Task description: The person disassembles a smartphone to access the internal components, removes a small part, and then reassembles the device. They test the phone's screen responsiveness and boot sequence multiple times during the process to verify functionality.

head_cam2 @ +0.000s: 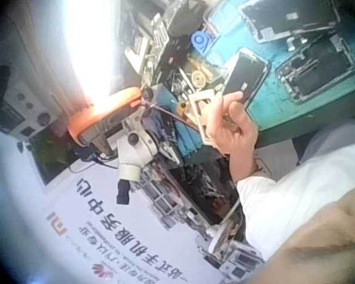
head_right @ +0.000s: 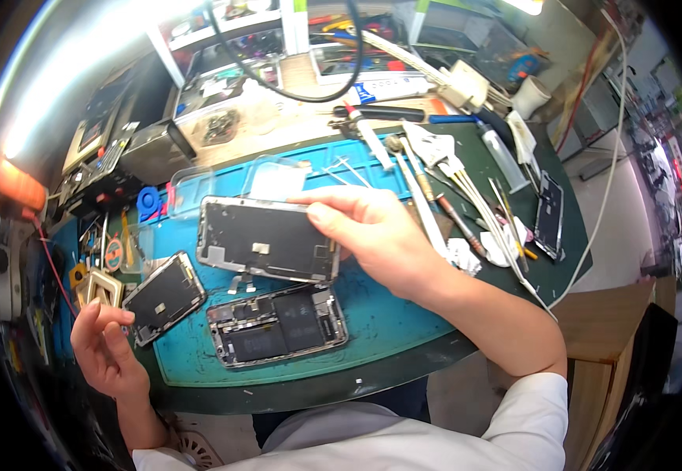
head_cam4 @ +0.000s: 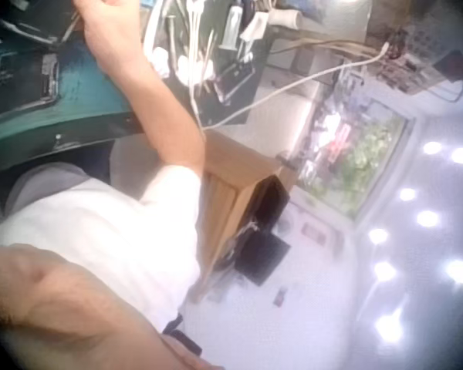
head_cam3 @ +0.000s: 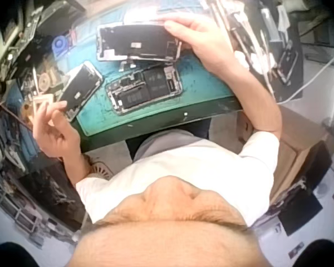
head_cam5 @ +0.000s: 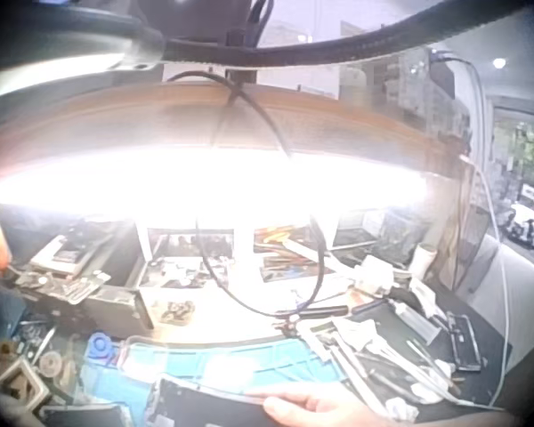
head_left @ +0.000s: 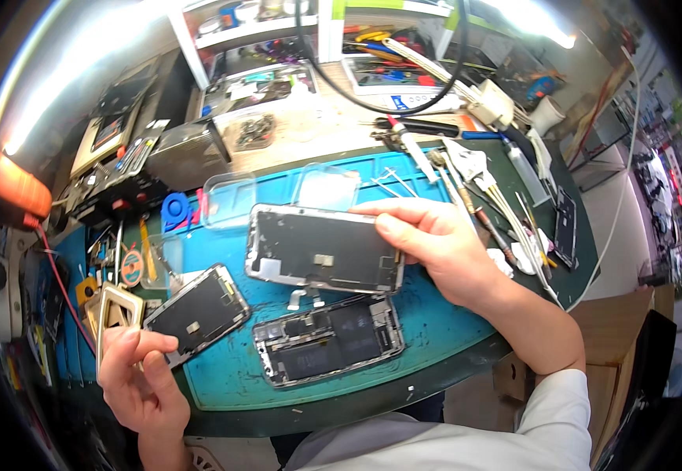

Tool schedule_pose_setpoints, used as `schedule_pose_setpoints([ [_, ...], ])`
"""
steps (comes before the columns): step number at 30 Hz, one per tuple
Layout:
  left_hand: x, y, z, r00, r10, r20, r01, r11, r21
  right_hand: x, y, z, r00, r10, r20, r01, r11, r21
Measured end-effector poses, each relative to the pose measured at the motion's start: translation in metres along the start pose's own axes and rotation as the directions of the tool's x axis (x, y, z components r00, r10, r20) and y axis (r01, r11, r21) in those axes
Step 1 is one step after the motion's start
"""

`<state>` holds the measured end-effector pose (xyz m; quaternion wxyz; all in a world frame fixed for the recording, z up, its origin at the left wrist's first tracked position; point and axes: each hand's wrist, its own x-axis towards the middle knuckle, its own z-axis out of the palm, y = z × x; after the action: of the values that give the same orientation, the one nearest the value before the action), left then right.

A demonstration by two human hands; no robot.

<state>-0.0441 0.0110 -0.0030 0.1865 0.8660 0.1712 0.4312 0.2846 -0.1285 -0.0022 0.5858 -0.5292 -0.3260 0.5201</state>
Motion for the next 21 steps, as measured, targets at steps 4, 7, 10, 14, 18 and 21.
schedule_pose_setpoints([
  [4, -0.001, -0.0035, 0.0004, 1.0, 0.011, 0.019, -0.011, 1.0, 0.015, 0.0011, 0.0019, -0.0024, 1.0, 0.001, 0.011, -0.001, 1.0, -0.02],
  [7, -0.0005, -0.0025, 0.0008, 1.0, 0.003, 0.018, -0.003, 1.0, 0.027, 0.0011, 0.0043, -0.004, 1.0, -0.003, 0.012, 0.003, 0.999, -0.042],
  [10, -0.0007, -0.0018, 0.0003, 1.0, 0.0, 0.018, -0.001, 0.999, 0.044, 0.0019, 0.0051, -0.0039, 1.0, 0.005, 0.006, -0.005, 0.999, -0.044],
  [14, -0.0002, -0.0022, 0.0013, 1.0, 0.001, 0.017, -0.002, 0.999, 0.037, 0.0019, 0.0055, -0.0044, 1.0, 0.003, 0.006, -0.003, 0.999, -0.034],
  [18, 0.0009, -0.0007, 0.0034, 0.999, 0.017, 0.03, -0.017, 1.0, 0.022, 0.0014, 0.0025, -0.0044, 1.0, 0.013, -0.001, -0.013, 0.999, -0.051],
  [21, 0.0054, 0.0047, 0.005, 0.994, 0.077, 0.076, -0.078, 0.997, 0.009, 0.0033, -0.0008, -0.0005, 1.0, 0.022, 0.022, -0.02, 0.998, -0.055],
])
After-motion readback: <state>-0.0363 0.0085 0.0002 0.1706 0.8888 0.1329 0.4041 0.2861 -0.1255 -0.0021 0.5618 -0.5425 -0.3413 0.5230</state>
